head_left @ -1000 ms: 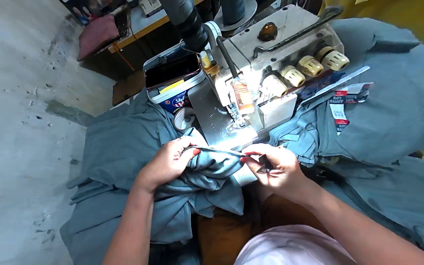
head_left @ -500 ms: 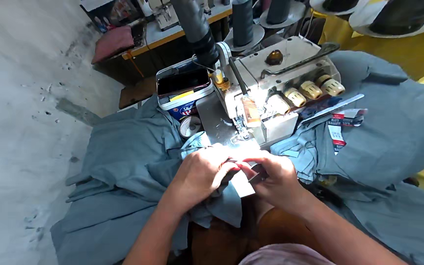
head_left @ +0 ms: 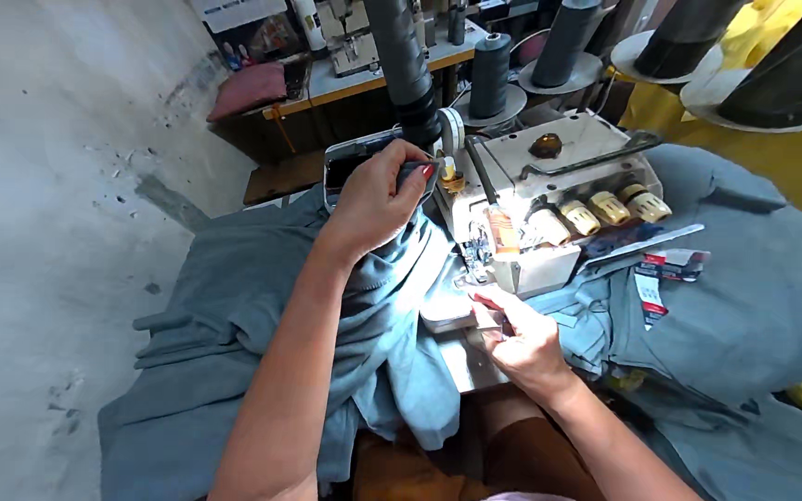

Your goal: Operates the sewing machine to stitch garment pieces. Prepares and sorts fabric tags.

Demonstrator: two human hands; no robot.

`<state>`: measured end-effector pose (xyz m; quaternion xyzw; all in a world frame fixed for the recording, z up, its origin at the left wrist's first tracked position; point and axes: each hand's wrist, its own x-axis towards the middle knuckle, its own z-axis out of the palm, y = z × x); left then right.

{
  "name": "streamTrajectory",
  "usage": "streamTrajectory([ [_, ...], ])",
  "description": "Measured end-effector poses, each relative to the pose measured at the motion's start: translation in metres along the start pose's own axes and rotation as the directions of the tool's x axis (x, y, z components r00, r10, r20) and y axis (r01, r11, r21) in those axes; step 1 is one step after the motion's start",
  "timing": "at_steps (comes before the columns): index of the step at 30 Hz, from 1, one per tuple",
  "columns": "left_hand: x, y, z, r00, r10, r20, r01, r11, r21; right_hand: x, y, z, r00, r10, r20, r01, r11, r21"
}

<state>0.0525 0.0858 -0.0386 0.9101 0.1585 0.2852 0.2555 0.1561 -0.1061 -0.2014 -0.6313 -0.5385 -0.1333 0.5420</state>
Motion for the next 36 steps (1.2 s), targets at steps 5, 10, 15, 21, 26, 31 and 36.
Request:
streamTrajectory([
  [5,0.005,-0.001,-0.001,0.999,0.032,0.033,-0.031,0.999,-0.025,-0.002,0.001,0.002,1.0,-0.028,-0.013,0.028,1.0,0.005],
  [10,-0.002,0.009,0.006,0.991,0.045,0.127,-0.052,0.997,0.052,-0.003,0.002,0.003,0.999,-0.032,-0.018,0.032,0.999,0.015],
  [15,-0.064,0.016,0.01,0.986,0.122,0.114,-0.126,0.992,0.022,0.0,-0.003,-0.014,0.991,0.092,0.093,-0.105,0.984,0.143],
  [21,-0.112,0.02,0.022,0.942,0.334,-0.005,-0.312,0.874,-0.373,0.023,-0.033,-0.044,0.99,-0.084,0.114,0.031,0.913,0.406],
  [26,-0.108,0.022,0.019,0.912,0.41,0.024,-0.402,0.904,-0.146,0.042,-0.041,-0.054,0.931,-0.282,0.23,0.148,0.871,0.469],
  [31,-0.103,0.028,0.015,0.886,0.449,0.118,-0.446,0.894,-0.046,0.042,-0.031,-0.052,0.897,-0.307,0.316,0.186,0.914,0.36],
  [36,-0.108,0.0,-0.014,0.897,0.367,0.246,-0.412,0.895,0.167,0.025,-0.028,-0.066,0.918,-0.246,0.311,0.113,0.915,0.388],
])
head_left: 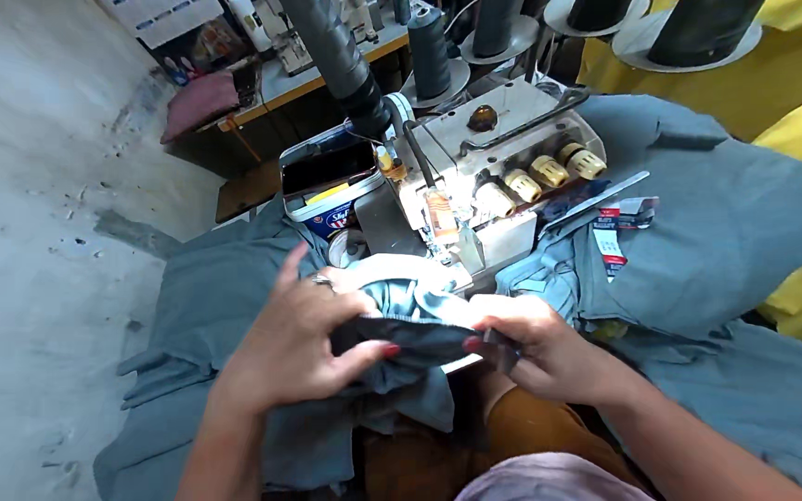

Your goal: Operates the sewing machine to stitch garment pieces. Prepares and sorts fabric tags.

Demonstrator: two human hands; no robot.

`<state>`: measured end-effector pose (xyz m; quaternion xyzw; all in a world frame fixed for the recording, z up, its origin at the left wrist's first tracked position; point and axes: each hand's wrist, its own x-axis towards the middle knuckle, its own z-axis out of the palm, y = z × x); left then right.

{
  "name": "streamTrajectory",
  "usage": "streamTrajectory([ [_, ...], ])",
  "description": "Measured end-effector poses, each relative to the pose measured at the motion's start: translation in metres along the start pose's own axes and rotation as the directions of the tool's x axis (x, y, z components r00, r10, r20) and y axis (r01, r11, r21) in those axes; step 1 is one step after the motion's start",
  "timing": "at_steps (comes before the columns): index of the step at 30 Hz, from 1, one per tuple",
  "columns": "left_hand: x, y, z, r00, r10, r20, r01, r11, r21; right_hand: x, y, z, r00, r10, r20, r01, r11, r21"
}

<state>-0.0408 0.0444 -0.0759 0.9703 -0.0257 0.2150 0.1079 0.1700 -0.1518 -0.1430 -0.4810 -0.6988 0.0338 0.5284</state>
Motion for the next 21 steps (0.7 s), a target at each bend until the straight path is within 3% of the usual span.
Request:
streamTrajectory([
  [2,-0.01,0.0,-0.032,0.986,0.03,0.162,0.019,0.955,-0.296,-0.014,-0.012,-0.005,0.997,0.058,0.045,-0.065,0.984,0.164],
  [4,-0.005,0.014,-0.058,0.954,0.143,0.261,0.074,0.736,-0.673,-0.03,-0.024,0.003,0.984,0.08,0.16,-0.139,0.906,0.4],
  [5,0.002,0.016,-0.061,0.942,0.165,0.292,0.109,0.674,-0.731,-0.036,-0.029,0.012,0.972,0.094,0.214,-0.194,0.837,0.511],
  [7,0.014,-0.001,-0.048,0.925,0.049,0.377,0.18,0.816,-0.549,-0.046,-0.033,0.035,0.931,0.231,0.283,-0.357,0.74,0.569],
  [8,0.024,-0.01,-0.036,0.895,-0.098,0.435,0.264,0.903,-0.339,-0.049,-0.031,0.047,0.891,0.356,0.282,-0.454,0.711,0.536],
  [9,0.038,-0.016,-0.02,0.823,-0.281,0.494,0.379,0.919,-0.109,-0.049,-0.027,0.057,0.832,0.494,0.253,-0.551,0.677,0.488],
  [11,0.073,-0.021,0.013,0.631,-0.552,0.546,0.556,0.812,0.178,-0.044,-0.019,0.07,0.715,0.69,0.111,-0.668,0.629,0.398],
  [12,0.087,-0.022,0.027,0.577,-0.629,0.521,0.594,0.761,0.261,-0.041,-0.014,0.074,0.685,0.728,0.014,-0.688,0.641,0.342],
  [14,0.101,-0.028,0.05,0.594,-0.696,0.403,0.649,0.711,0.271,-0.035,-0.003,0.078,0.681,0.701,-0.212,-0.664,0.713,0.223],
  [16,0.103,-0.032,0.063,0.688,-0.671,0.275,0.657,0.737,0.156,-0.029,0.006,0.076,0.679,0.636,-0.368,-0.628,0.762,0.157],
  [21,0.111,-0.028,0.079,0.727,-0.673,0.14,0.669,0.739,0.079,-0.021,0.021,0.072,0.643,0.548,-0.535,-0.557,0.814,0.165],
])
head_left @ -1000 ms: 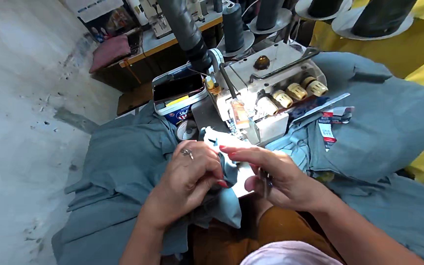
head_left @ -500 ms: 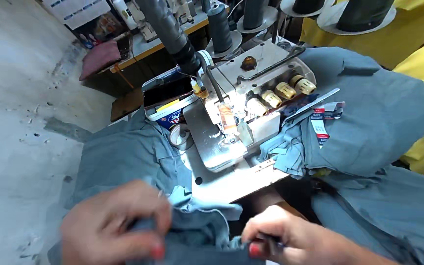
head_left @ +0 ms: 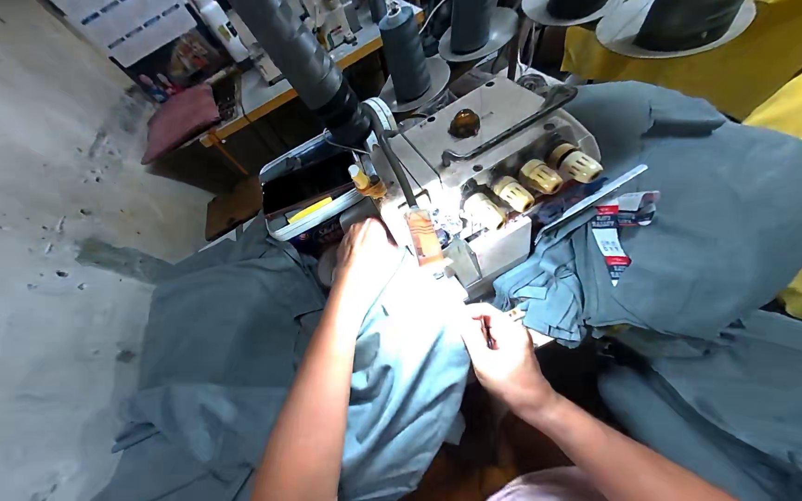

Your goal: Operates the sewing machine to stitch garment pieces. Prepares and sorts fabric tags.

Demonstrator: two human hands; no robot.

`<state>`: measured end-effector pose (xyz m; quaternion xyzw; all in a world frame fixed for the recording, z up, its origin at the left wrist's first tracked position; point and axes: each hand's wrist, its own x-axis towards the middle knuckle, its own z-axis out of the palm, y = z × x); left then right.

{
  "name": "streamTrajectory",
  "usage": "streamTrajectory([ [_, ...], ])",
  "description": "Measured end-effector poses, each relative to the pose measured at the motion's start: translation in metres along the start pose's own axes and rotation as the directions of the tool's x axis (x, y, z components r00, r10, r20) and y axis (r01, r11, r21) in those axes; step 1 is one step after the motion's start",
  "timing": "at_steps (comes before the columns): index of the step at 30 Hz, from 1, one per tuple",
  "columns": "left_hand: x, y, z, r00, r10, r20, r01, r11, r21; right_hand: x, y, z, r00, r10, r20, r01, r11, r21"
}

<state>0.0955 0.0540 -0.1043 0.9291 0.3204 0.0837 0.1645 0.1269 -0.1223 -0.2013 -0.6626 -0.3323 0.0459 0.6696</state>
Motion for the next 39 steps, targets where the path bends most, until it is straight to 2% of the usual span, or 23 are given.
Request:
streamTrajectory([
  [2,-0.001,0.002,0.004,0.999,-0.027,-0.035,0.027,1.0,-0.014,0.002,0.002,0.003,1.0,-0.005,-0.031,0.006,0.999,0.032],
  [7,0.006,0.013,0.004,0.979,-0.201,-0.031,0.202,0.979,0.035,-0.002,0.009,0.007,0.998,-0.03,-0.057,0.032,0.999,0.037],
  [9,-0.001,-0.006,0.009,0.987,-0.11,-0.116,0.11,0.994,-0.005,-0.002,0.011,0.001,1.0,-0.004,0.013,0.003,0.999,0.042],
  [11,-0.015,-0.036,0.01,0.988,-0.104,-0.11,0.093,0.99,-0.103,-0.001,0.015,-0.011,0.987,0.064,0.151,-0.067,0.998,0.015],
  [13,-0.055,-0.052,0.001,0.983,-0.167,0.076,0.18,0.961,-0.209,-0.001,0.017,-0.022,0.95,0.145,0.276,-0.156,0.988,0.02],
  [15,-0.102,-0.064,-0.006,0.944,-0.127,0.306,0.201,0.954,-0.222,-0.002,0.016,-0.029,0.939,0.159,0.306,-0.189,0.979,0.071],
  [16,-0.121,-0.07,-0.01,0.93,-0.097,0.355,0.175,0.965,-0.195,-0.003,0.012,-0.031,0.945,0.148,0.292,-0.184,0.978,0.1],
  [17,-0.134,-0.075,-0.016,0.941,-0.08,0.329,0.136,0.979,-0.15,-0.004,0.006,-0.032,0.952,0.135,0.275,-0.175,0.976,0.127],
  [19,-0.149,-0.081,-0.033,0.995,-0.063,0.083,0.064,0.998,-0.013,-0.005,-0.003,-0.033,0.959,0.133,0.251,-0.174,0.974,0.147],
  [20,-0.149,-0.079,-0.04,0.997,-0.066,-0.042,0.069,0.995,0.076,-0.006,-0.005,-0.031,0.957,0.15,0.248,-0.186,0.974,0.131],
  [22,-0.138,-0.061,-0.041,0.982,-0.109,-0.152,0.141,0.965,0.22,-0.007,-0.003,-0.027,0.949,0.191,0.25,-0.212,0.975,0.061],
  [23,-0.131,-0.051,-0.031,0.976,-0.082,-0.203,0.136,0.954,0.268,-0.008,-0.001,-0.024,0.946,0.209,0.246,-0.224,0.974,0.03],
  [24,-0.124,-0.042,-0.016,0.958,0.023,-0.286,0.066,0.952,0.298,-0.009,0.001,-0.023,0.947,0.219,0.237,-0.227,0.974,0.008],
  [26,-0.114,-0.018,0.014,0.881,0.247,-0.404,-0.148,0.954,0.26,-0.007,0.003,-0.021,0.952,0.215,0.218,-0.217,0.976,-0.014],
  [28,-0.108,0.001,0.039,0.818,0.399,-0.415,-0.343,0.916,0.206,-0.008,0.002,-0.023,0.954,0.215,0.211,-0.214,0.977,-0.028],
  [29,-0.105,0.006,0.049,0.815,0.427,-0.392,-0.391,0.904,0.172,-0.008,0.002,-0.024,0.955,0.213,0.208,-0.211,0.977,-0.03],
  [32,-0.096,0.002,0.066,0.848,0.41,-0.335,-0.404,0.91,0.092,-0.005,-0.002,-0.026,0.954,0.215,0.21,-0.215,0.976,-0.02],
  [36,-0.096,-0.002,0.069,0.851,0.407,-0.333,-0.403,0.911,0.083,-0.006,-0.002,-0.027,0.948,0.22,0.228,-0.229,0.973,0.014],
  [37,-0.098,-0.002,0.069,0.851,0.413,-0.324,-0.408,0.909,0.087,-0.008,-0.001,-0.031,0.958,0.188,0.215,-0.195,0.981,0.012],
  [39,-0.105,0.001,0.068,0.849,0.426,-0.314,-0.418,0.903,0.096,-0.01,0.004,-0.049,0.988,0.039,0.148,-0.025,0.995,-0.098],
])
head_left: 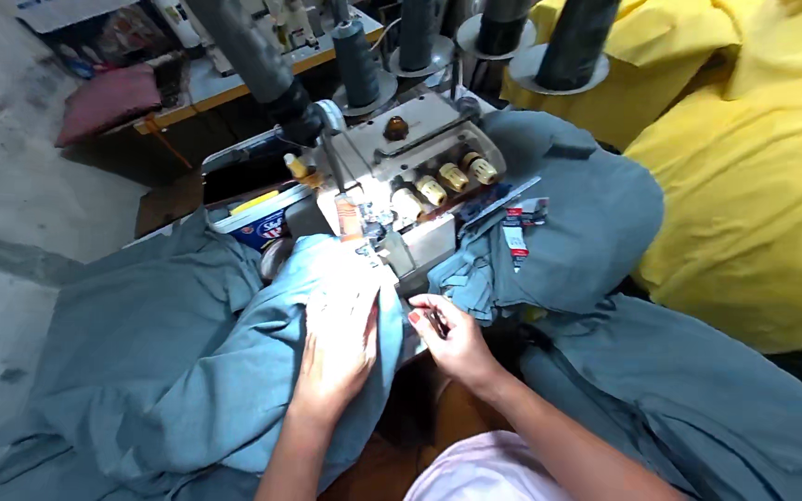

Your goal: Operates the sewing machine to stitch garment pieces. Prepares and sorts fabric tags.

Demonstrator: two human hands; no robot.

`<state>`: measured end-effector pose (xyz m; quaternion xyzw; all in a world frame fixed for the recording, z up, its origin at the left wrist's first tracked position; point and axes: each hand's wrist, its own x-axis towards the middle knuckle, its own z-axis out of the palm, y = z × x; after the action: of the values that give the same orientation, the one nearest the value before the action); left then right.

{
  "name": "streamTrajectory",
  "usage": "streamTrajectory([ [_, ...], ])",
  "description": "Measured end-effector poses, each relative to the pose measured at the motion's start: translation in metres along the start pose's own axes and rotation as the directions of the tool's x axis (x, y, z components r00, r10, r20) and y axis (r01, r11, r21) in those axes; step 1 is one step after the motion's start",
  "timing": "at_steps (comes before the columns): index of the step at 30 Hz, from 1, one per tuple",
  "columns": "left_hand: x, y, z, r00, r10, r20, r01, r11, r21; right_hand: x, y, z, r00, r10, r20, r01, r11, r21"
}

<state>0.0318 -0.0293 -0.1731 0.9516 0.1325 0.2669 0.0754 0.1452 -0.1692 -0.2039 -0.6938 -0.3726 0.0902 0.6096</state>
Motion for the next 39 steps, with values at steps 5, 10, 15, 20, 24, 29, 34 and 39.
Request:
streamTrajectory([
  [5,-0.019,0.037,-0.004,0.995,0.041,-0.09,-0.06,0.972,-0.227,0.02,0.038,-0.084,0.944,-0.193,-0.267,0.009,0.825,-0.565],
  [10,-0.019,0.07,0.011,0.995,0.095,-0.029,-0.092,0.772,-0.628,0.065,0.04,-0.137,0.917,0.321,-0.236,-0.399,0.752,-0.525],
  [15,0.001,0.08,0.028,0.988,0.124,0.093,-0.002,0.611,-0.791,0.092,0.047,-0.137,0.867,0.496,-0.042,-0.403,0.649,-0.645],
  [20,0.047,0.099,0.04,0.954,-0.043,0.297,0.271,0.548,-0.791,0.091,0.065,-0.153,0.901,0.434,0.013,-0.416,0.872,-0.258],
  [24,0.088,0.111,0.068,0.899,-0.166,0.404,0.43,0.498,-0.753,0.072,0.048,-0.154,0.888,0.46,-0.01,-0.456,0.884,0.102],
  [29,0.12,0.115,0.098,0.853,-0.192,0.486,0.52,0.384,-0.763,0.063,0.047,-0.141,0.889,0.457,-0.036,-0.425,0.85,0.312],
  [34,0.116,0.098,0.096,0.837,-0.085,0.54,0.538,0.305,-0.786,0.07,0.062,-0.143,0.935,0.342,-0.099,-0.301,0.908,0.291],
  [39,0.118,0.093,0.091,0.734,0.047,0.678,0.633,0.315,-0.707,0.065,0.06,-0.155,0.977,0.214,-0.023,-0.214,0.977,0.016],
])
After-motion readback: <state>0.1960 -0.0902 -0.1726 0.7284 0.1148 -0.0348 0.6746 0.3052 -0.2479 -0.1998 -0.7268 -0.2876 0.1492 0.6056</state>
